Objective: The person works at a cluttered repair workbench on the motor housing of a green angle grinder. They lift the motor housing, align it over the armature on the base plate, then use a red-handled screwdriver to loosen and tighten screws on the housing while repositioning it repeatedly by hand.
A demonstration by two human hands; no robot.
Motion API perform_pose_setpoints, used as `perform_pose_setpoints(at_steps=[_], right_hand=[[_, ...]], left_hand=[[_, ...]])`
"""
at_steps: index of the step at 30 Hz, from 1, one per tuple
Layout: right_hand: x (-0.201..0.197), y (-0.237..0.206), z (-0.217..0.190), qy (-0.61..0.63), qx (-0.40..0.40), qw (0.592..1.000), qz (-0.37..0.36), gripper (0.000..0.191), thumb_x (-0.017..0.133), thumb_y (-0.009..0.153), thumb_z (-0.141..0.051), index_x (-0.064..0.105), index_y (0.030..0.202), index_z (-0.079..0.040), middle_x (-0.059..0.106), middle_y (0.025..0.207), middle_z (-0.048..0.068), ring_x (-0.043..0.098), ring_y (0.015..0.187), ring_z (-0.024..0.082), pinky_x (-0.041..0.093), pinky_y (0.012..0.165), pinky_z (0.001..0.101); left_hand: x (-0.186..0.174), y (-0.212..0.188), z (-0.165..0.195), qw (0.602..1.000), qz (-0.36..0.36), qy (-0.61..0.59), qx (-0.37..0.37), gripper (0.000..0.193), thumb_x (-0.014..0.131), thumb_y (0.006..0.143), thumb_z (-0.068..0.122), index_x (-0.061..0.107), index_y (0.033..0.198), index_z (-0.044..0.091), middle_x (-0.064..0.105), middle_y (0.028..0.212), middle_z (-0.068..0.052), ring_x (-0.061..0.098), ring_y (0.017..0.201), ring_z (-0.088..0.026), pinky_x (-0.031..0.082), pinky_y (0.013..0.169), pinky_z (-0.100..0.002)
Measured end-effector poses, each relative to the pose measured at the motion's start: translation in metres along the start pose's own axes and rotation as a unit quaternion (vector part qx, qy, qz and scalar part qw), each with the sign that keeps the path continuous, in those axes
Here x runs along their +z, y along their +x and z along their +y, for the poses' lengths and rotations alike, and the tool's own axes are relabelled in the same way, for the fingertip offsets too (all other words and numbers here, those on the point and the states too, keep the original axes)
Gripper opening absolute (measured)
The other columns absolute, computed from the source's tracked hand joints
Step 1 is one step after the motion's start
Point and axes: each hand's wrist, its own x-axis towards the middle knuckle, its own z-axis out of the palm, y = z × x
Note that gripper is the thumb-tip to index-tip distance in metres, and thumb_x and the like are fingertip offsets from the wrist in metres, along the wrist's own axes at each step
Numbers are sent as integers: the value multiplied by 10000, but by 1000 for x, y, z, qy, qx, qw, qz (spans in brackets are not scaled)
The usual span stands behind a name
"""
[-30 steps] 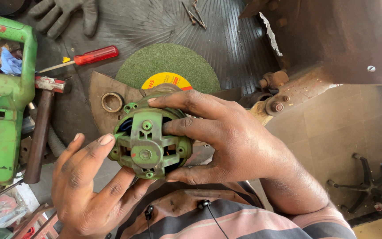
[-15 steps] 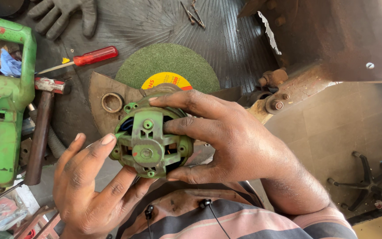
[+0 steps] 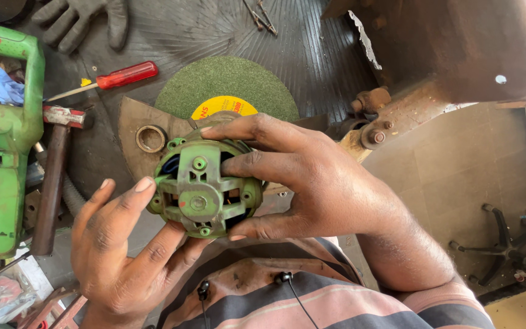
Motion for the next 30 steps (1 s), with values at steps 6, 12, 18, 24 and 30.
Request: perform_pose_setpoints(at_steps=[6, 12, 18, 24, 30], right_hand=[[5, -12, -1, -5, 21, 1000, 3, 654, 930, 765, -366, 639, 1261, -55, 569, 1509, 139, 636, 1364, 346, 582, 1067, 412], [8, -22, 1, -53, 65, 990, 112, 834, 899, 684, -419, 521, 1314, -23, 630, 1354, 118, 645, 1277, 358, 445, 1164, 568], [-3, -31, 15, -188, 224, 953, 85, 344, 770, 909, -253, 688, 1206, -102, 718, 1131, 115, 690, 1034, 325, 553, 867, 432], [-21, 38, 73, -401, 121, 907, 43, 119, 715, 933, -124, 755, 1025, -60, 681, 897, 176, 666, 865, 396, 529, 755, 511], [-7, 105, 139, -425, 290, 856, -48, 162, 607, 885, -21, 725, 991, 15, 705, 997, 297, 694, 949, 449, 559, 817, 513]], left_hand=[[4, -14, -6, 1000, 18, 8, 20, 364, 865, 803, 383, 718, 982, 102, 653, 1219, -223, 695, 968, -351, 542, 965, -594], [11, -7, -33, 985, 64, -150, 52, 700, 877, 839, 424, 454, 1216, 13, 599, 1278, -240, 651, 1109, -366, 494, 1063, -545], [12, 26, -57, 953, 106, -268, -92, 280, 614, 1081, 204, 559, 1291, 28, 654, 1267, -181, 645, 1133, -312, 496, 1048, -384], [64, 132, -110, 989, -66, -89, 97, 102, 693, 1016, 59, 701, 1116, 44, 694, 1153, -117, 653, 1122, -364, 522, 949, -448], [155, 209, -117, 938, -202, 6, 283, 199, 606, 932, 111, 763, 1054, 101, 720, 1094, -122, 706, 1003, -345, 564, 820, -460]])
